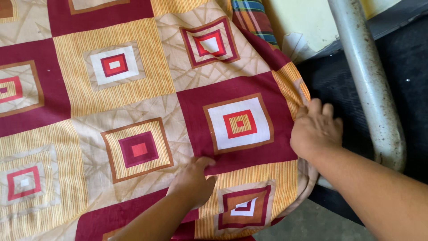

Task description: The person folds a patterned bed sheet on a bed. They smooth the fabric, fold the edges, and align the corners to create a neat rectangular shape.

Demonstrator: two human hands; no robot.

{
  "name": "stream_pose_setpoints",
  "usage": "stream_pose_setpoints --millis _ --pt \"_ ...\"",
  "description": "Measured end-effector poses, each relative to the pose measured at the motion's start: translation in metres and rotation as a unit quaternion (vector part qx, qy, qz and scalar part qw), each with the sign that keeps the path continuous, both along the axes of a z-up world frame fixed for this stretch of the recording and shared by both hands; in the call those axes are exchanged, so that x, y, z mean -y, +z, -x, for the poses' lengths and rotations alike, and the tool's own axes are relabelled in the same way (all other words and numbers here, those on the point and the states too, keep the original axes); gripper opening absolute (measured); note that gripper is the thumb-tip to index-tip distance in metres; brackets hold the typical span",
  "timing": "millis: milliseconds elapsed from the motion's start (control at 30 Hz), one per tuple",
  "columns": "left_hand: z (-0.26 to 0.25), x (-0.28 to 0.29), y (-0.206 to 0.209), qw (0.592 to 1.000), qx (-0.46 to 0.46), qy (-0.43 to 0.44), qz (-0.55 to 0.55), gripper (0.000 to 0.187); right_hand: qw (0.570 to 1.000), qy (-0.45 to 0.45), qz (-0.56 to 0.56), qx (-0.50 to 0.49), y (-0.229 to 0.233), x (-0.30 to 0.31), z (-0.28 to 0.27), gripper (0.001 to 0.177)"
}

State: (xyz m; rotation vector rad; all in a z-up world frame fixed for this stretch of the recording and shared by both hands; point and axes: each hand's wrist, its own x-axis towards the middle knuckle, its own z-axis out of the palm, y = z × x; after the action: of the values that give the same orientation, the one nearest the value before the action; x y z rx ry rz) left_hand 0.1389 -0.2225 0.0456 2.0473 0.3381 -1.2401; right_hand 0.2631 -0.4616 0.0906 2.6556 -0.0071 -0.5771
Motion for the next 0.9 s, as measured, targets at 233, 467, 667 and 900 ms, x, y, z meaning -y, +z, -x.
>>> stream_pose_setpoints --millis 233,467,667,900 --pt "-0.027 -0.016 -0.008 0.986 0.144 -0.038 -0.078 0.078 0.95 0.23 -0.207 -0.042 -0.016 -0.061 0.016 0.053" --pt "-0.048 -0.023 -0.017 0.967 0.154 -0.161 -0.12 0.107 0.938 0.278 -0.113 -0.175 -0.032 -0.106 0.016 0.077" --pt "-0.047 -0.022 -0.026 0.966 0.155 -0.162 -0.132 0.104 0.951 0.267 -0.126 -0.091 -0.034 -0.101 -0.005 0.049" --pt "-0.094 -0.008 -0.045 0.95 0.239 -0.138 -0.145 0.091 0.937 0.287 -0.16 -0.121 -0.039 -0.102 -0.049 0.06"
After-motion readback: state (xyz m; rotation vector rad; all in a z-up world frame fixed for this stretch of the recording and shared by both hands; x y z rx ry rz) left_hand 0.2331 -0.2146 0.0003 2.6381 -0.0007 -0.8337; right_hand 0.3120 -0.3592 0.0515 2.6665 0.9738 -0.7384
